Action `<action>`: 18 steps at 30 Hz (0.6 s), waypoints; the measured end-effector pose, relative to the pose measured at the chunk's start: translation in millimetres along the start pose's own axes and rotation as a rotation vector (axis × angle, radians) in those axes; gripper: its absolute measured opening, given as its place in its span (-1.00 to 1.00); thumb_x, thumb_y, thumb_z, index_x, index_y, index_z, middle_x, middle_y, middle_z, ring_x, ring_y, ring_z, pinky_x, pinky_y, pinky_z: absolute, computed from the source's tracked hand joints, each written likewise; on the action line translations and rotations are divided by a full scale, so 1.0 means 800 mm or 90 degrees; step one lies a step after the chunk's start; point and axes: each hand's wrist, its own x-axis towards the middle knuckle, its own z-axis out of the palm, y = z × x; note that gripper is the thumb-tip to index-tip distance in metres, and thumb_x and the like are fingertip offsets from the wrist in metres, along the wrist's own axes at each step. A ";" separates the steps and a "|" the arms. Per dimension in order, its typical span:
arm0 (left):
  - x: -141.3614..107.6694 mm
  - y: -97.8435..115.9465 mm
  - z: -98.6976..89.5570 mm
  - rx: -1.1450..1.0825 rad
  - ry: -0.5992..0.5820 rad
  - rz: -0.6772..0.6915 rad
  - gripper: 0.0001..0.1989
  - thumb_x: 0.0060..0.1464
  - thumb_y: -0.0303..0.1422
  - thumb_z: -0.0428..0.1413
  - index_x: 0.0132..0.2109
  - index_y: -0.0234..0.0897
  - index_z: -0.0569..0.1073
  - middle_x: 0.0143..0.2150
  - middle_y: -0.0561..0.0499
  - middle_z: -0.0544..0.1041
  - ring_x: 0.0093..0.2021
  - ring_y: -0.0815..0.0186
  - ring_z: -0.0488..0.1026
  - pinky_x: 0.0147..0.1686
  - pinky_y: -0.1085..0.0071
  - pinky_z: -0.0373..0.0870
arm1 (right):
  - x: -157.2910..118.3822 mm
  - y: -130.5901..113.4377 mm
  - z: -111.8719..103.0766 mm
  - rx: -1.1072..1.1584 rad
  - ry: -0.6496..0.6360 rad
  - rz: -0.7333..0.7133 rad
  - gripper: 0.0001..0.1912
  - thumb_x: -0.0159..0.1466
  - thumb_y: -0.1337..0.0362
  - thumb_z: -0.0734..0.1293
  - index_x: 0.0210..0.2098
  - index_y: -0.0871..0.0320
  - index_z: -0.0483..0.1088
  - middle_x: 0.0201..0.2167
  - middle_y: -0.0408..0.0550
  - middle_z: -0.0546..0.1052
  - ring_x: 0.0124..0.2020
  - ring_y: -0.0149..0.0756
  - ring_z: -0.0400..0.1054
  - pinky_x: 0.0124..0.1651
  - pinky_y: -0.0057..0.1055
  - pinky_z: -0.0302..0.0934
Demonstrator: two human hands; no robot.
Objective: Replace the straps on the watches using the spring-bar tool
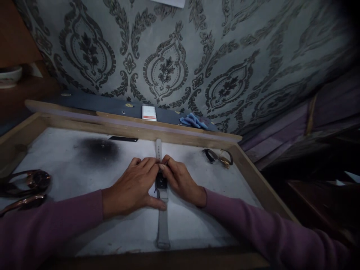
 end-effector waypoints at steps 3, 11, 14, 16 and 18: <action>0.000 -0.001 0.001 -0.001 0.001 0.002 -0.36 -0.12 0.07 0.27 -0.08 -0.31 0.32 0.01 -0.14 0.42 0.02 0.02 0.35 -0.04 0.12 0.24 | 0.000 0.000 -0.001 0.008 0.002 0.016 -0.83 0.41 0.29 0.11 -0.35 0.11 0.13 -0.57 -0.26 0.23 -0.59 -0.45 0.15 -0.48 -0.51 0.09; 0.000 -0.001 0.000 -0.003 0.000 0.002 -0.38 -0.10 0.06 0.27 -0.07 -0.28 0.32 0.02 -0.13 0.42 0.02 0.01 0.35 -0.05 0.15 0.21 | -0.001 0.000 -0.002 0.010 0.000 0.035 -0.84 0.41 0.29 0.12 -0.34 0.11 0.15 -0.57 -0.25 0.25 -0.58 -0.45 0.18 -0.48 -0.52 0.09; 0.001 0.000 0.000 0.002 0.003 -0.001 -0.37 -0.14 0.06 0.29 -0.08 -0.29 0.32 0.02 -0.13 0.42 0.02 0.02 0.35 -0.05 0.16 0.22 | -0.001 0.000 -0.002 0.001 0.001 0.035 -0.83 0.42 0.28 0.11 -0.34 0.12 0.15 -0.57 -0.24 0.26 -0.58 -0.45 0.18 -0.48 -0.51 0.10; 0.001 0.000 0.000 0.006 0.004 -0.002 -0.37 -0.15 0.06 0.29 -0.09 -0.29 0.33 0.02 -0.13 0.42 0.02 0.03 0.36 -0.05 0.15 0.22 | -0.001 0.001 -0.002 -0.001 0.002 0.030 -0.82 0.42 0.27 0.11 -0.34 0.12 0.16 -0.57 -0.24 0.26 -0.57 -0.45 0.18 -0.48 -0.52 0.10; 0.001 -0.001 0.002 0.007 0.002 -0.004 -0.37 -0.16 0.06 0.30 -0.09 -0.29 0.34 0.02 -0.14 0.43 0.02 0.02 0.36 -0.04 0.14 0.23 | -0.001 0.001 -0.002 -0.001 0.000 0.025 -0.82 0.42 0.27 0.10 -0.33 0.12 0.16 -0.57 -0.24 0.26 -0.57 -0.46 0.17 -0.48 -0.52 0.10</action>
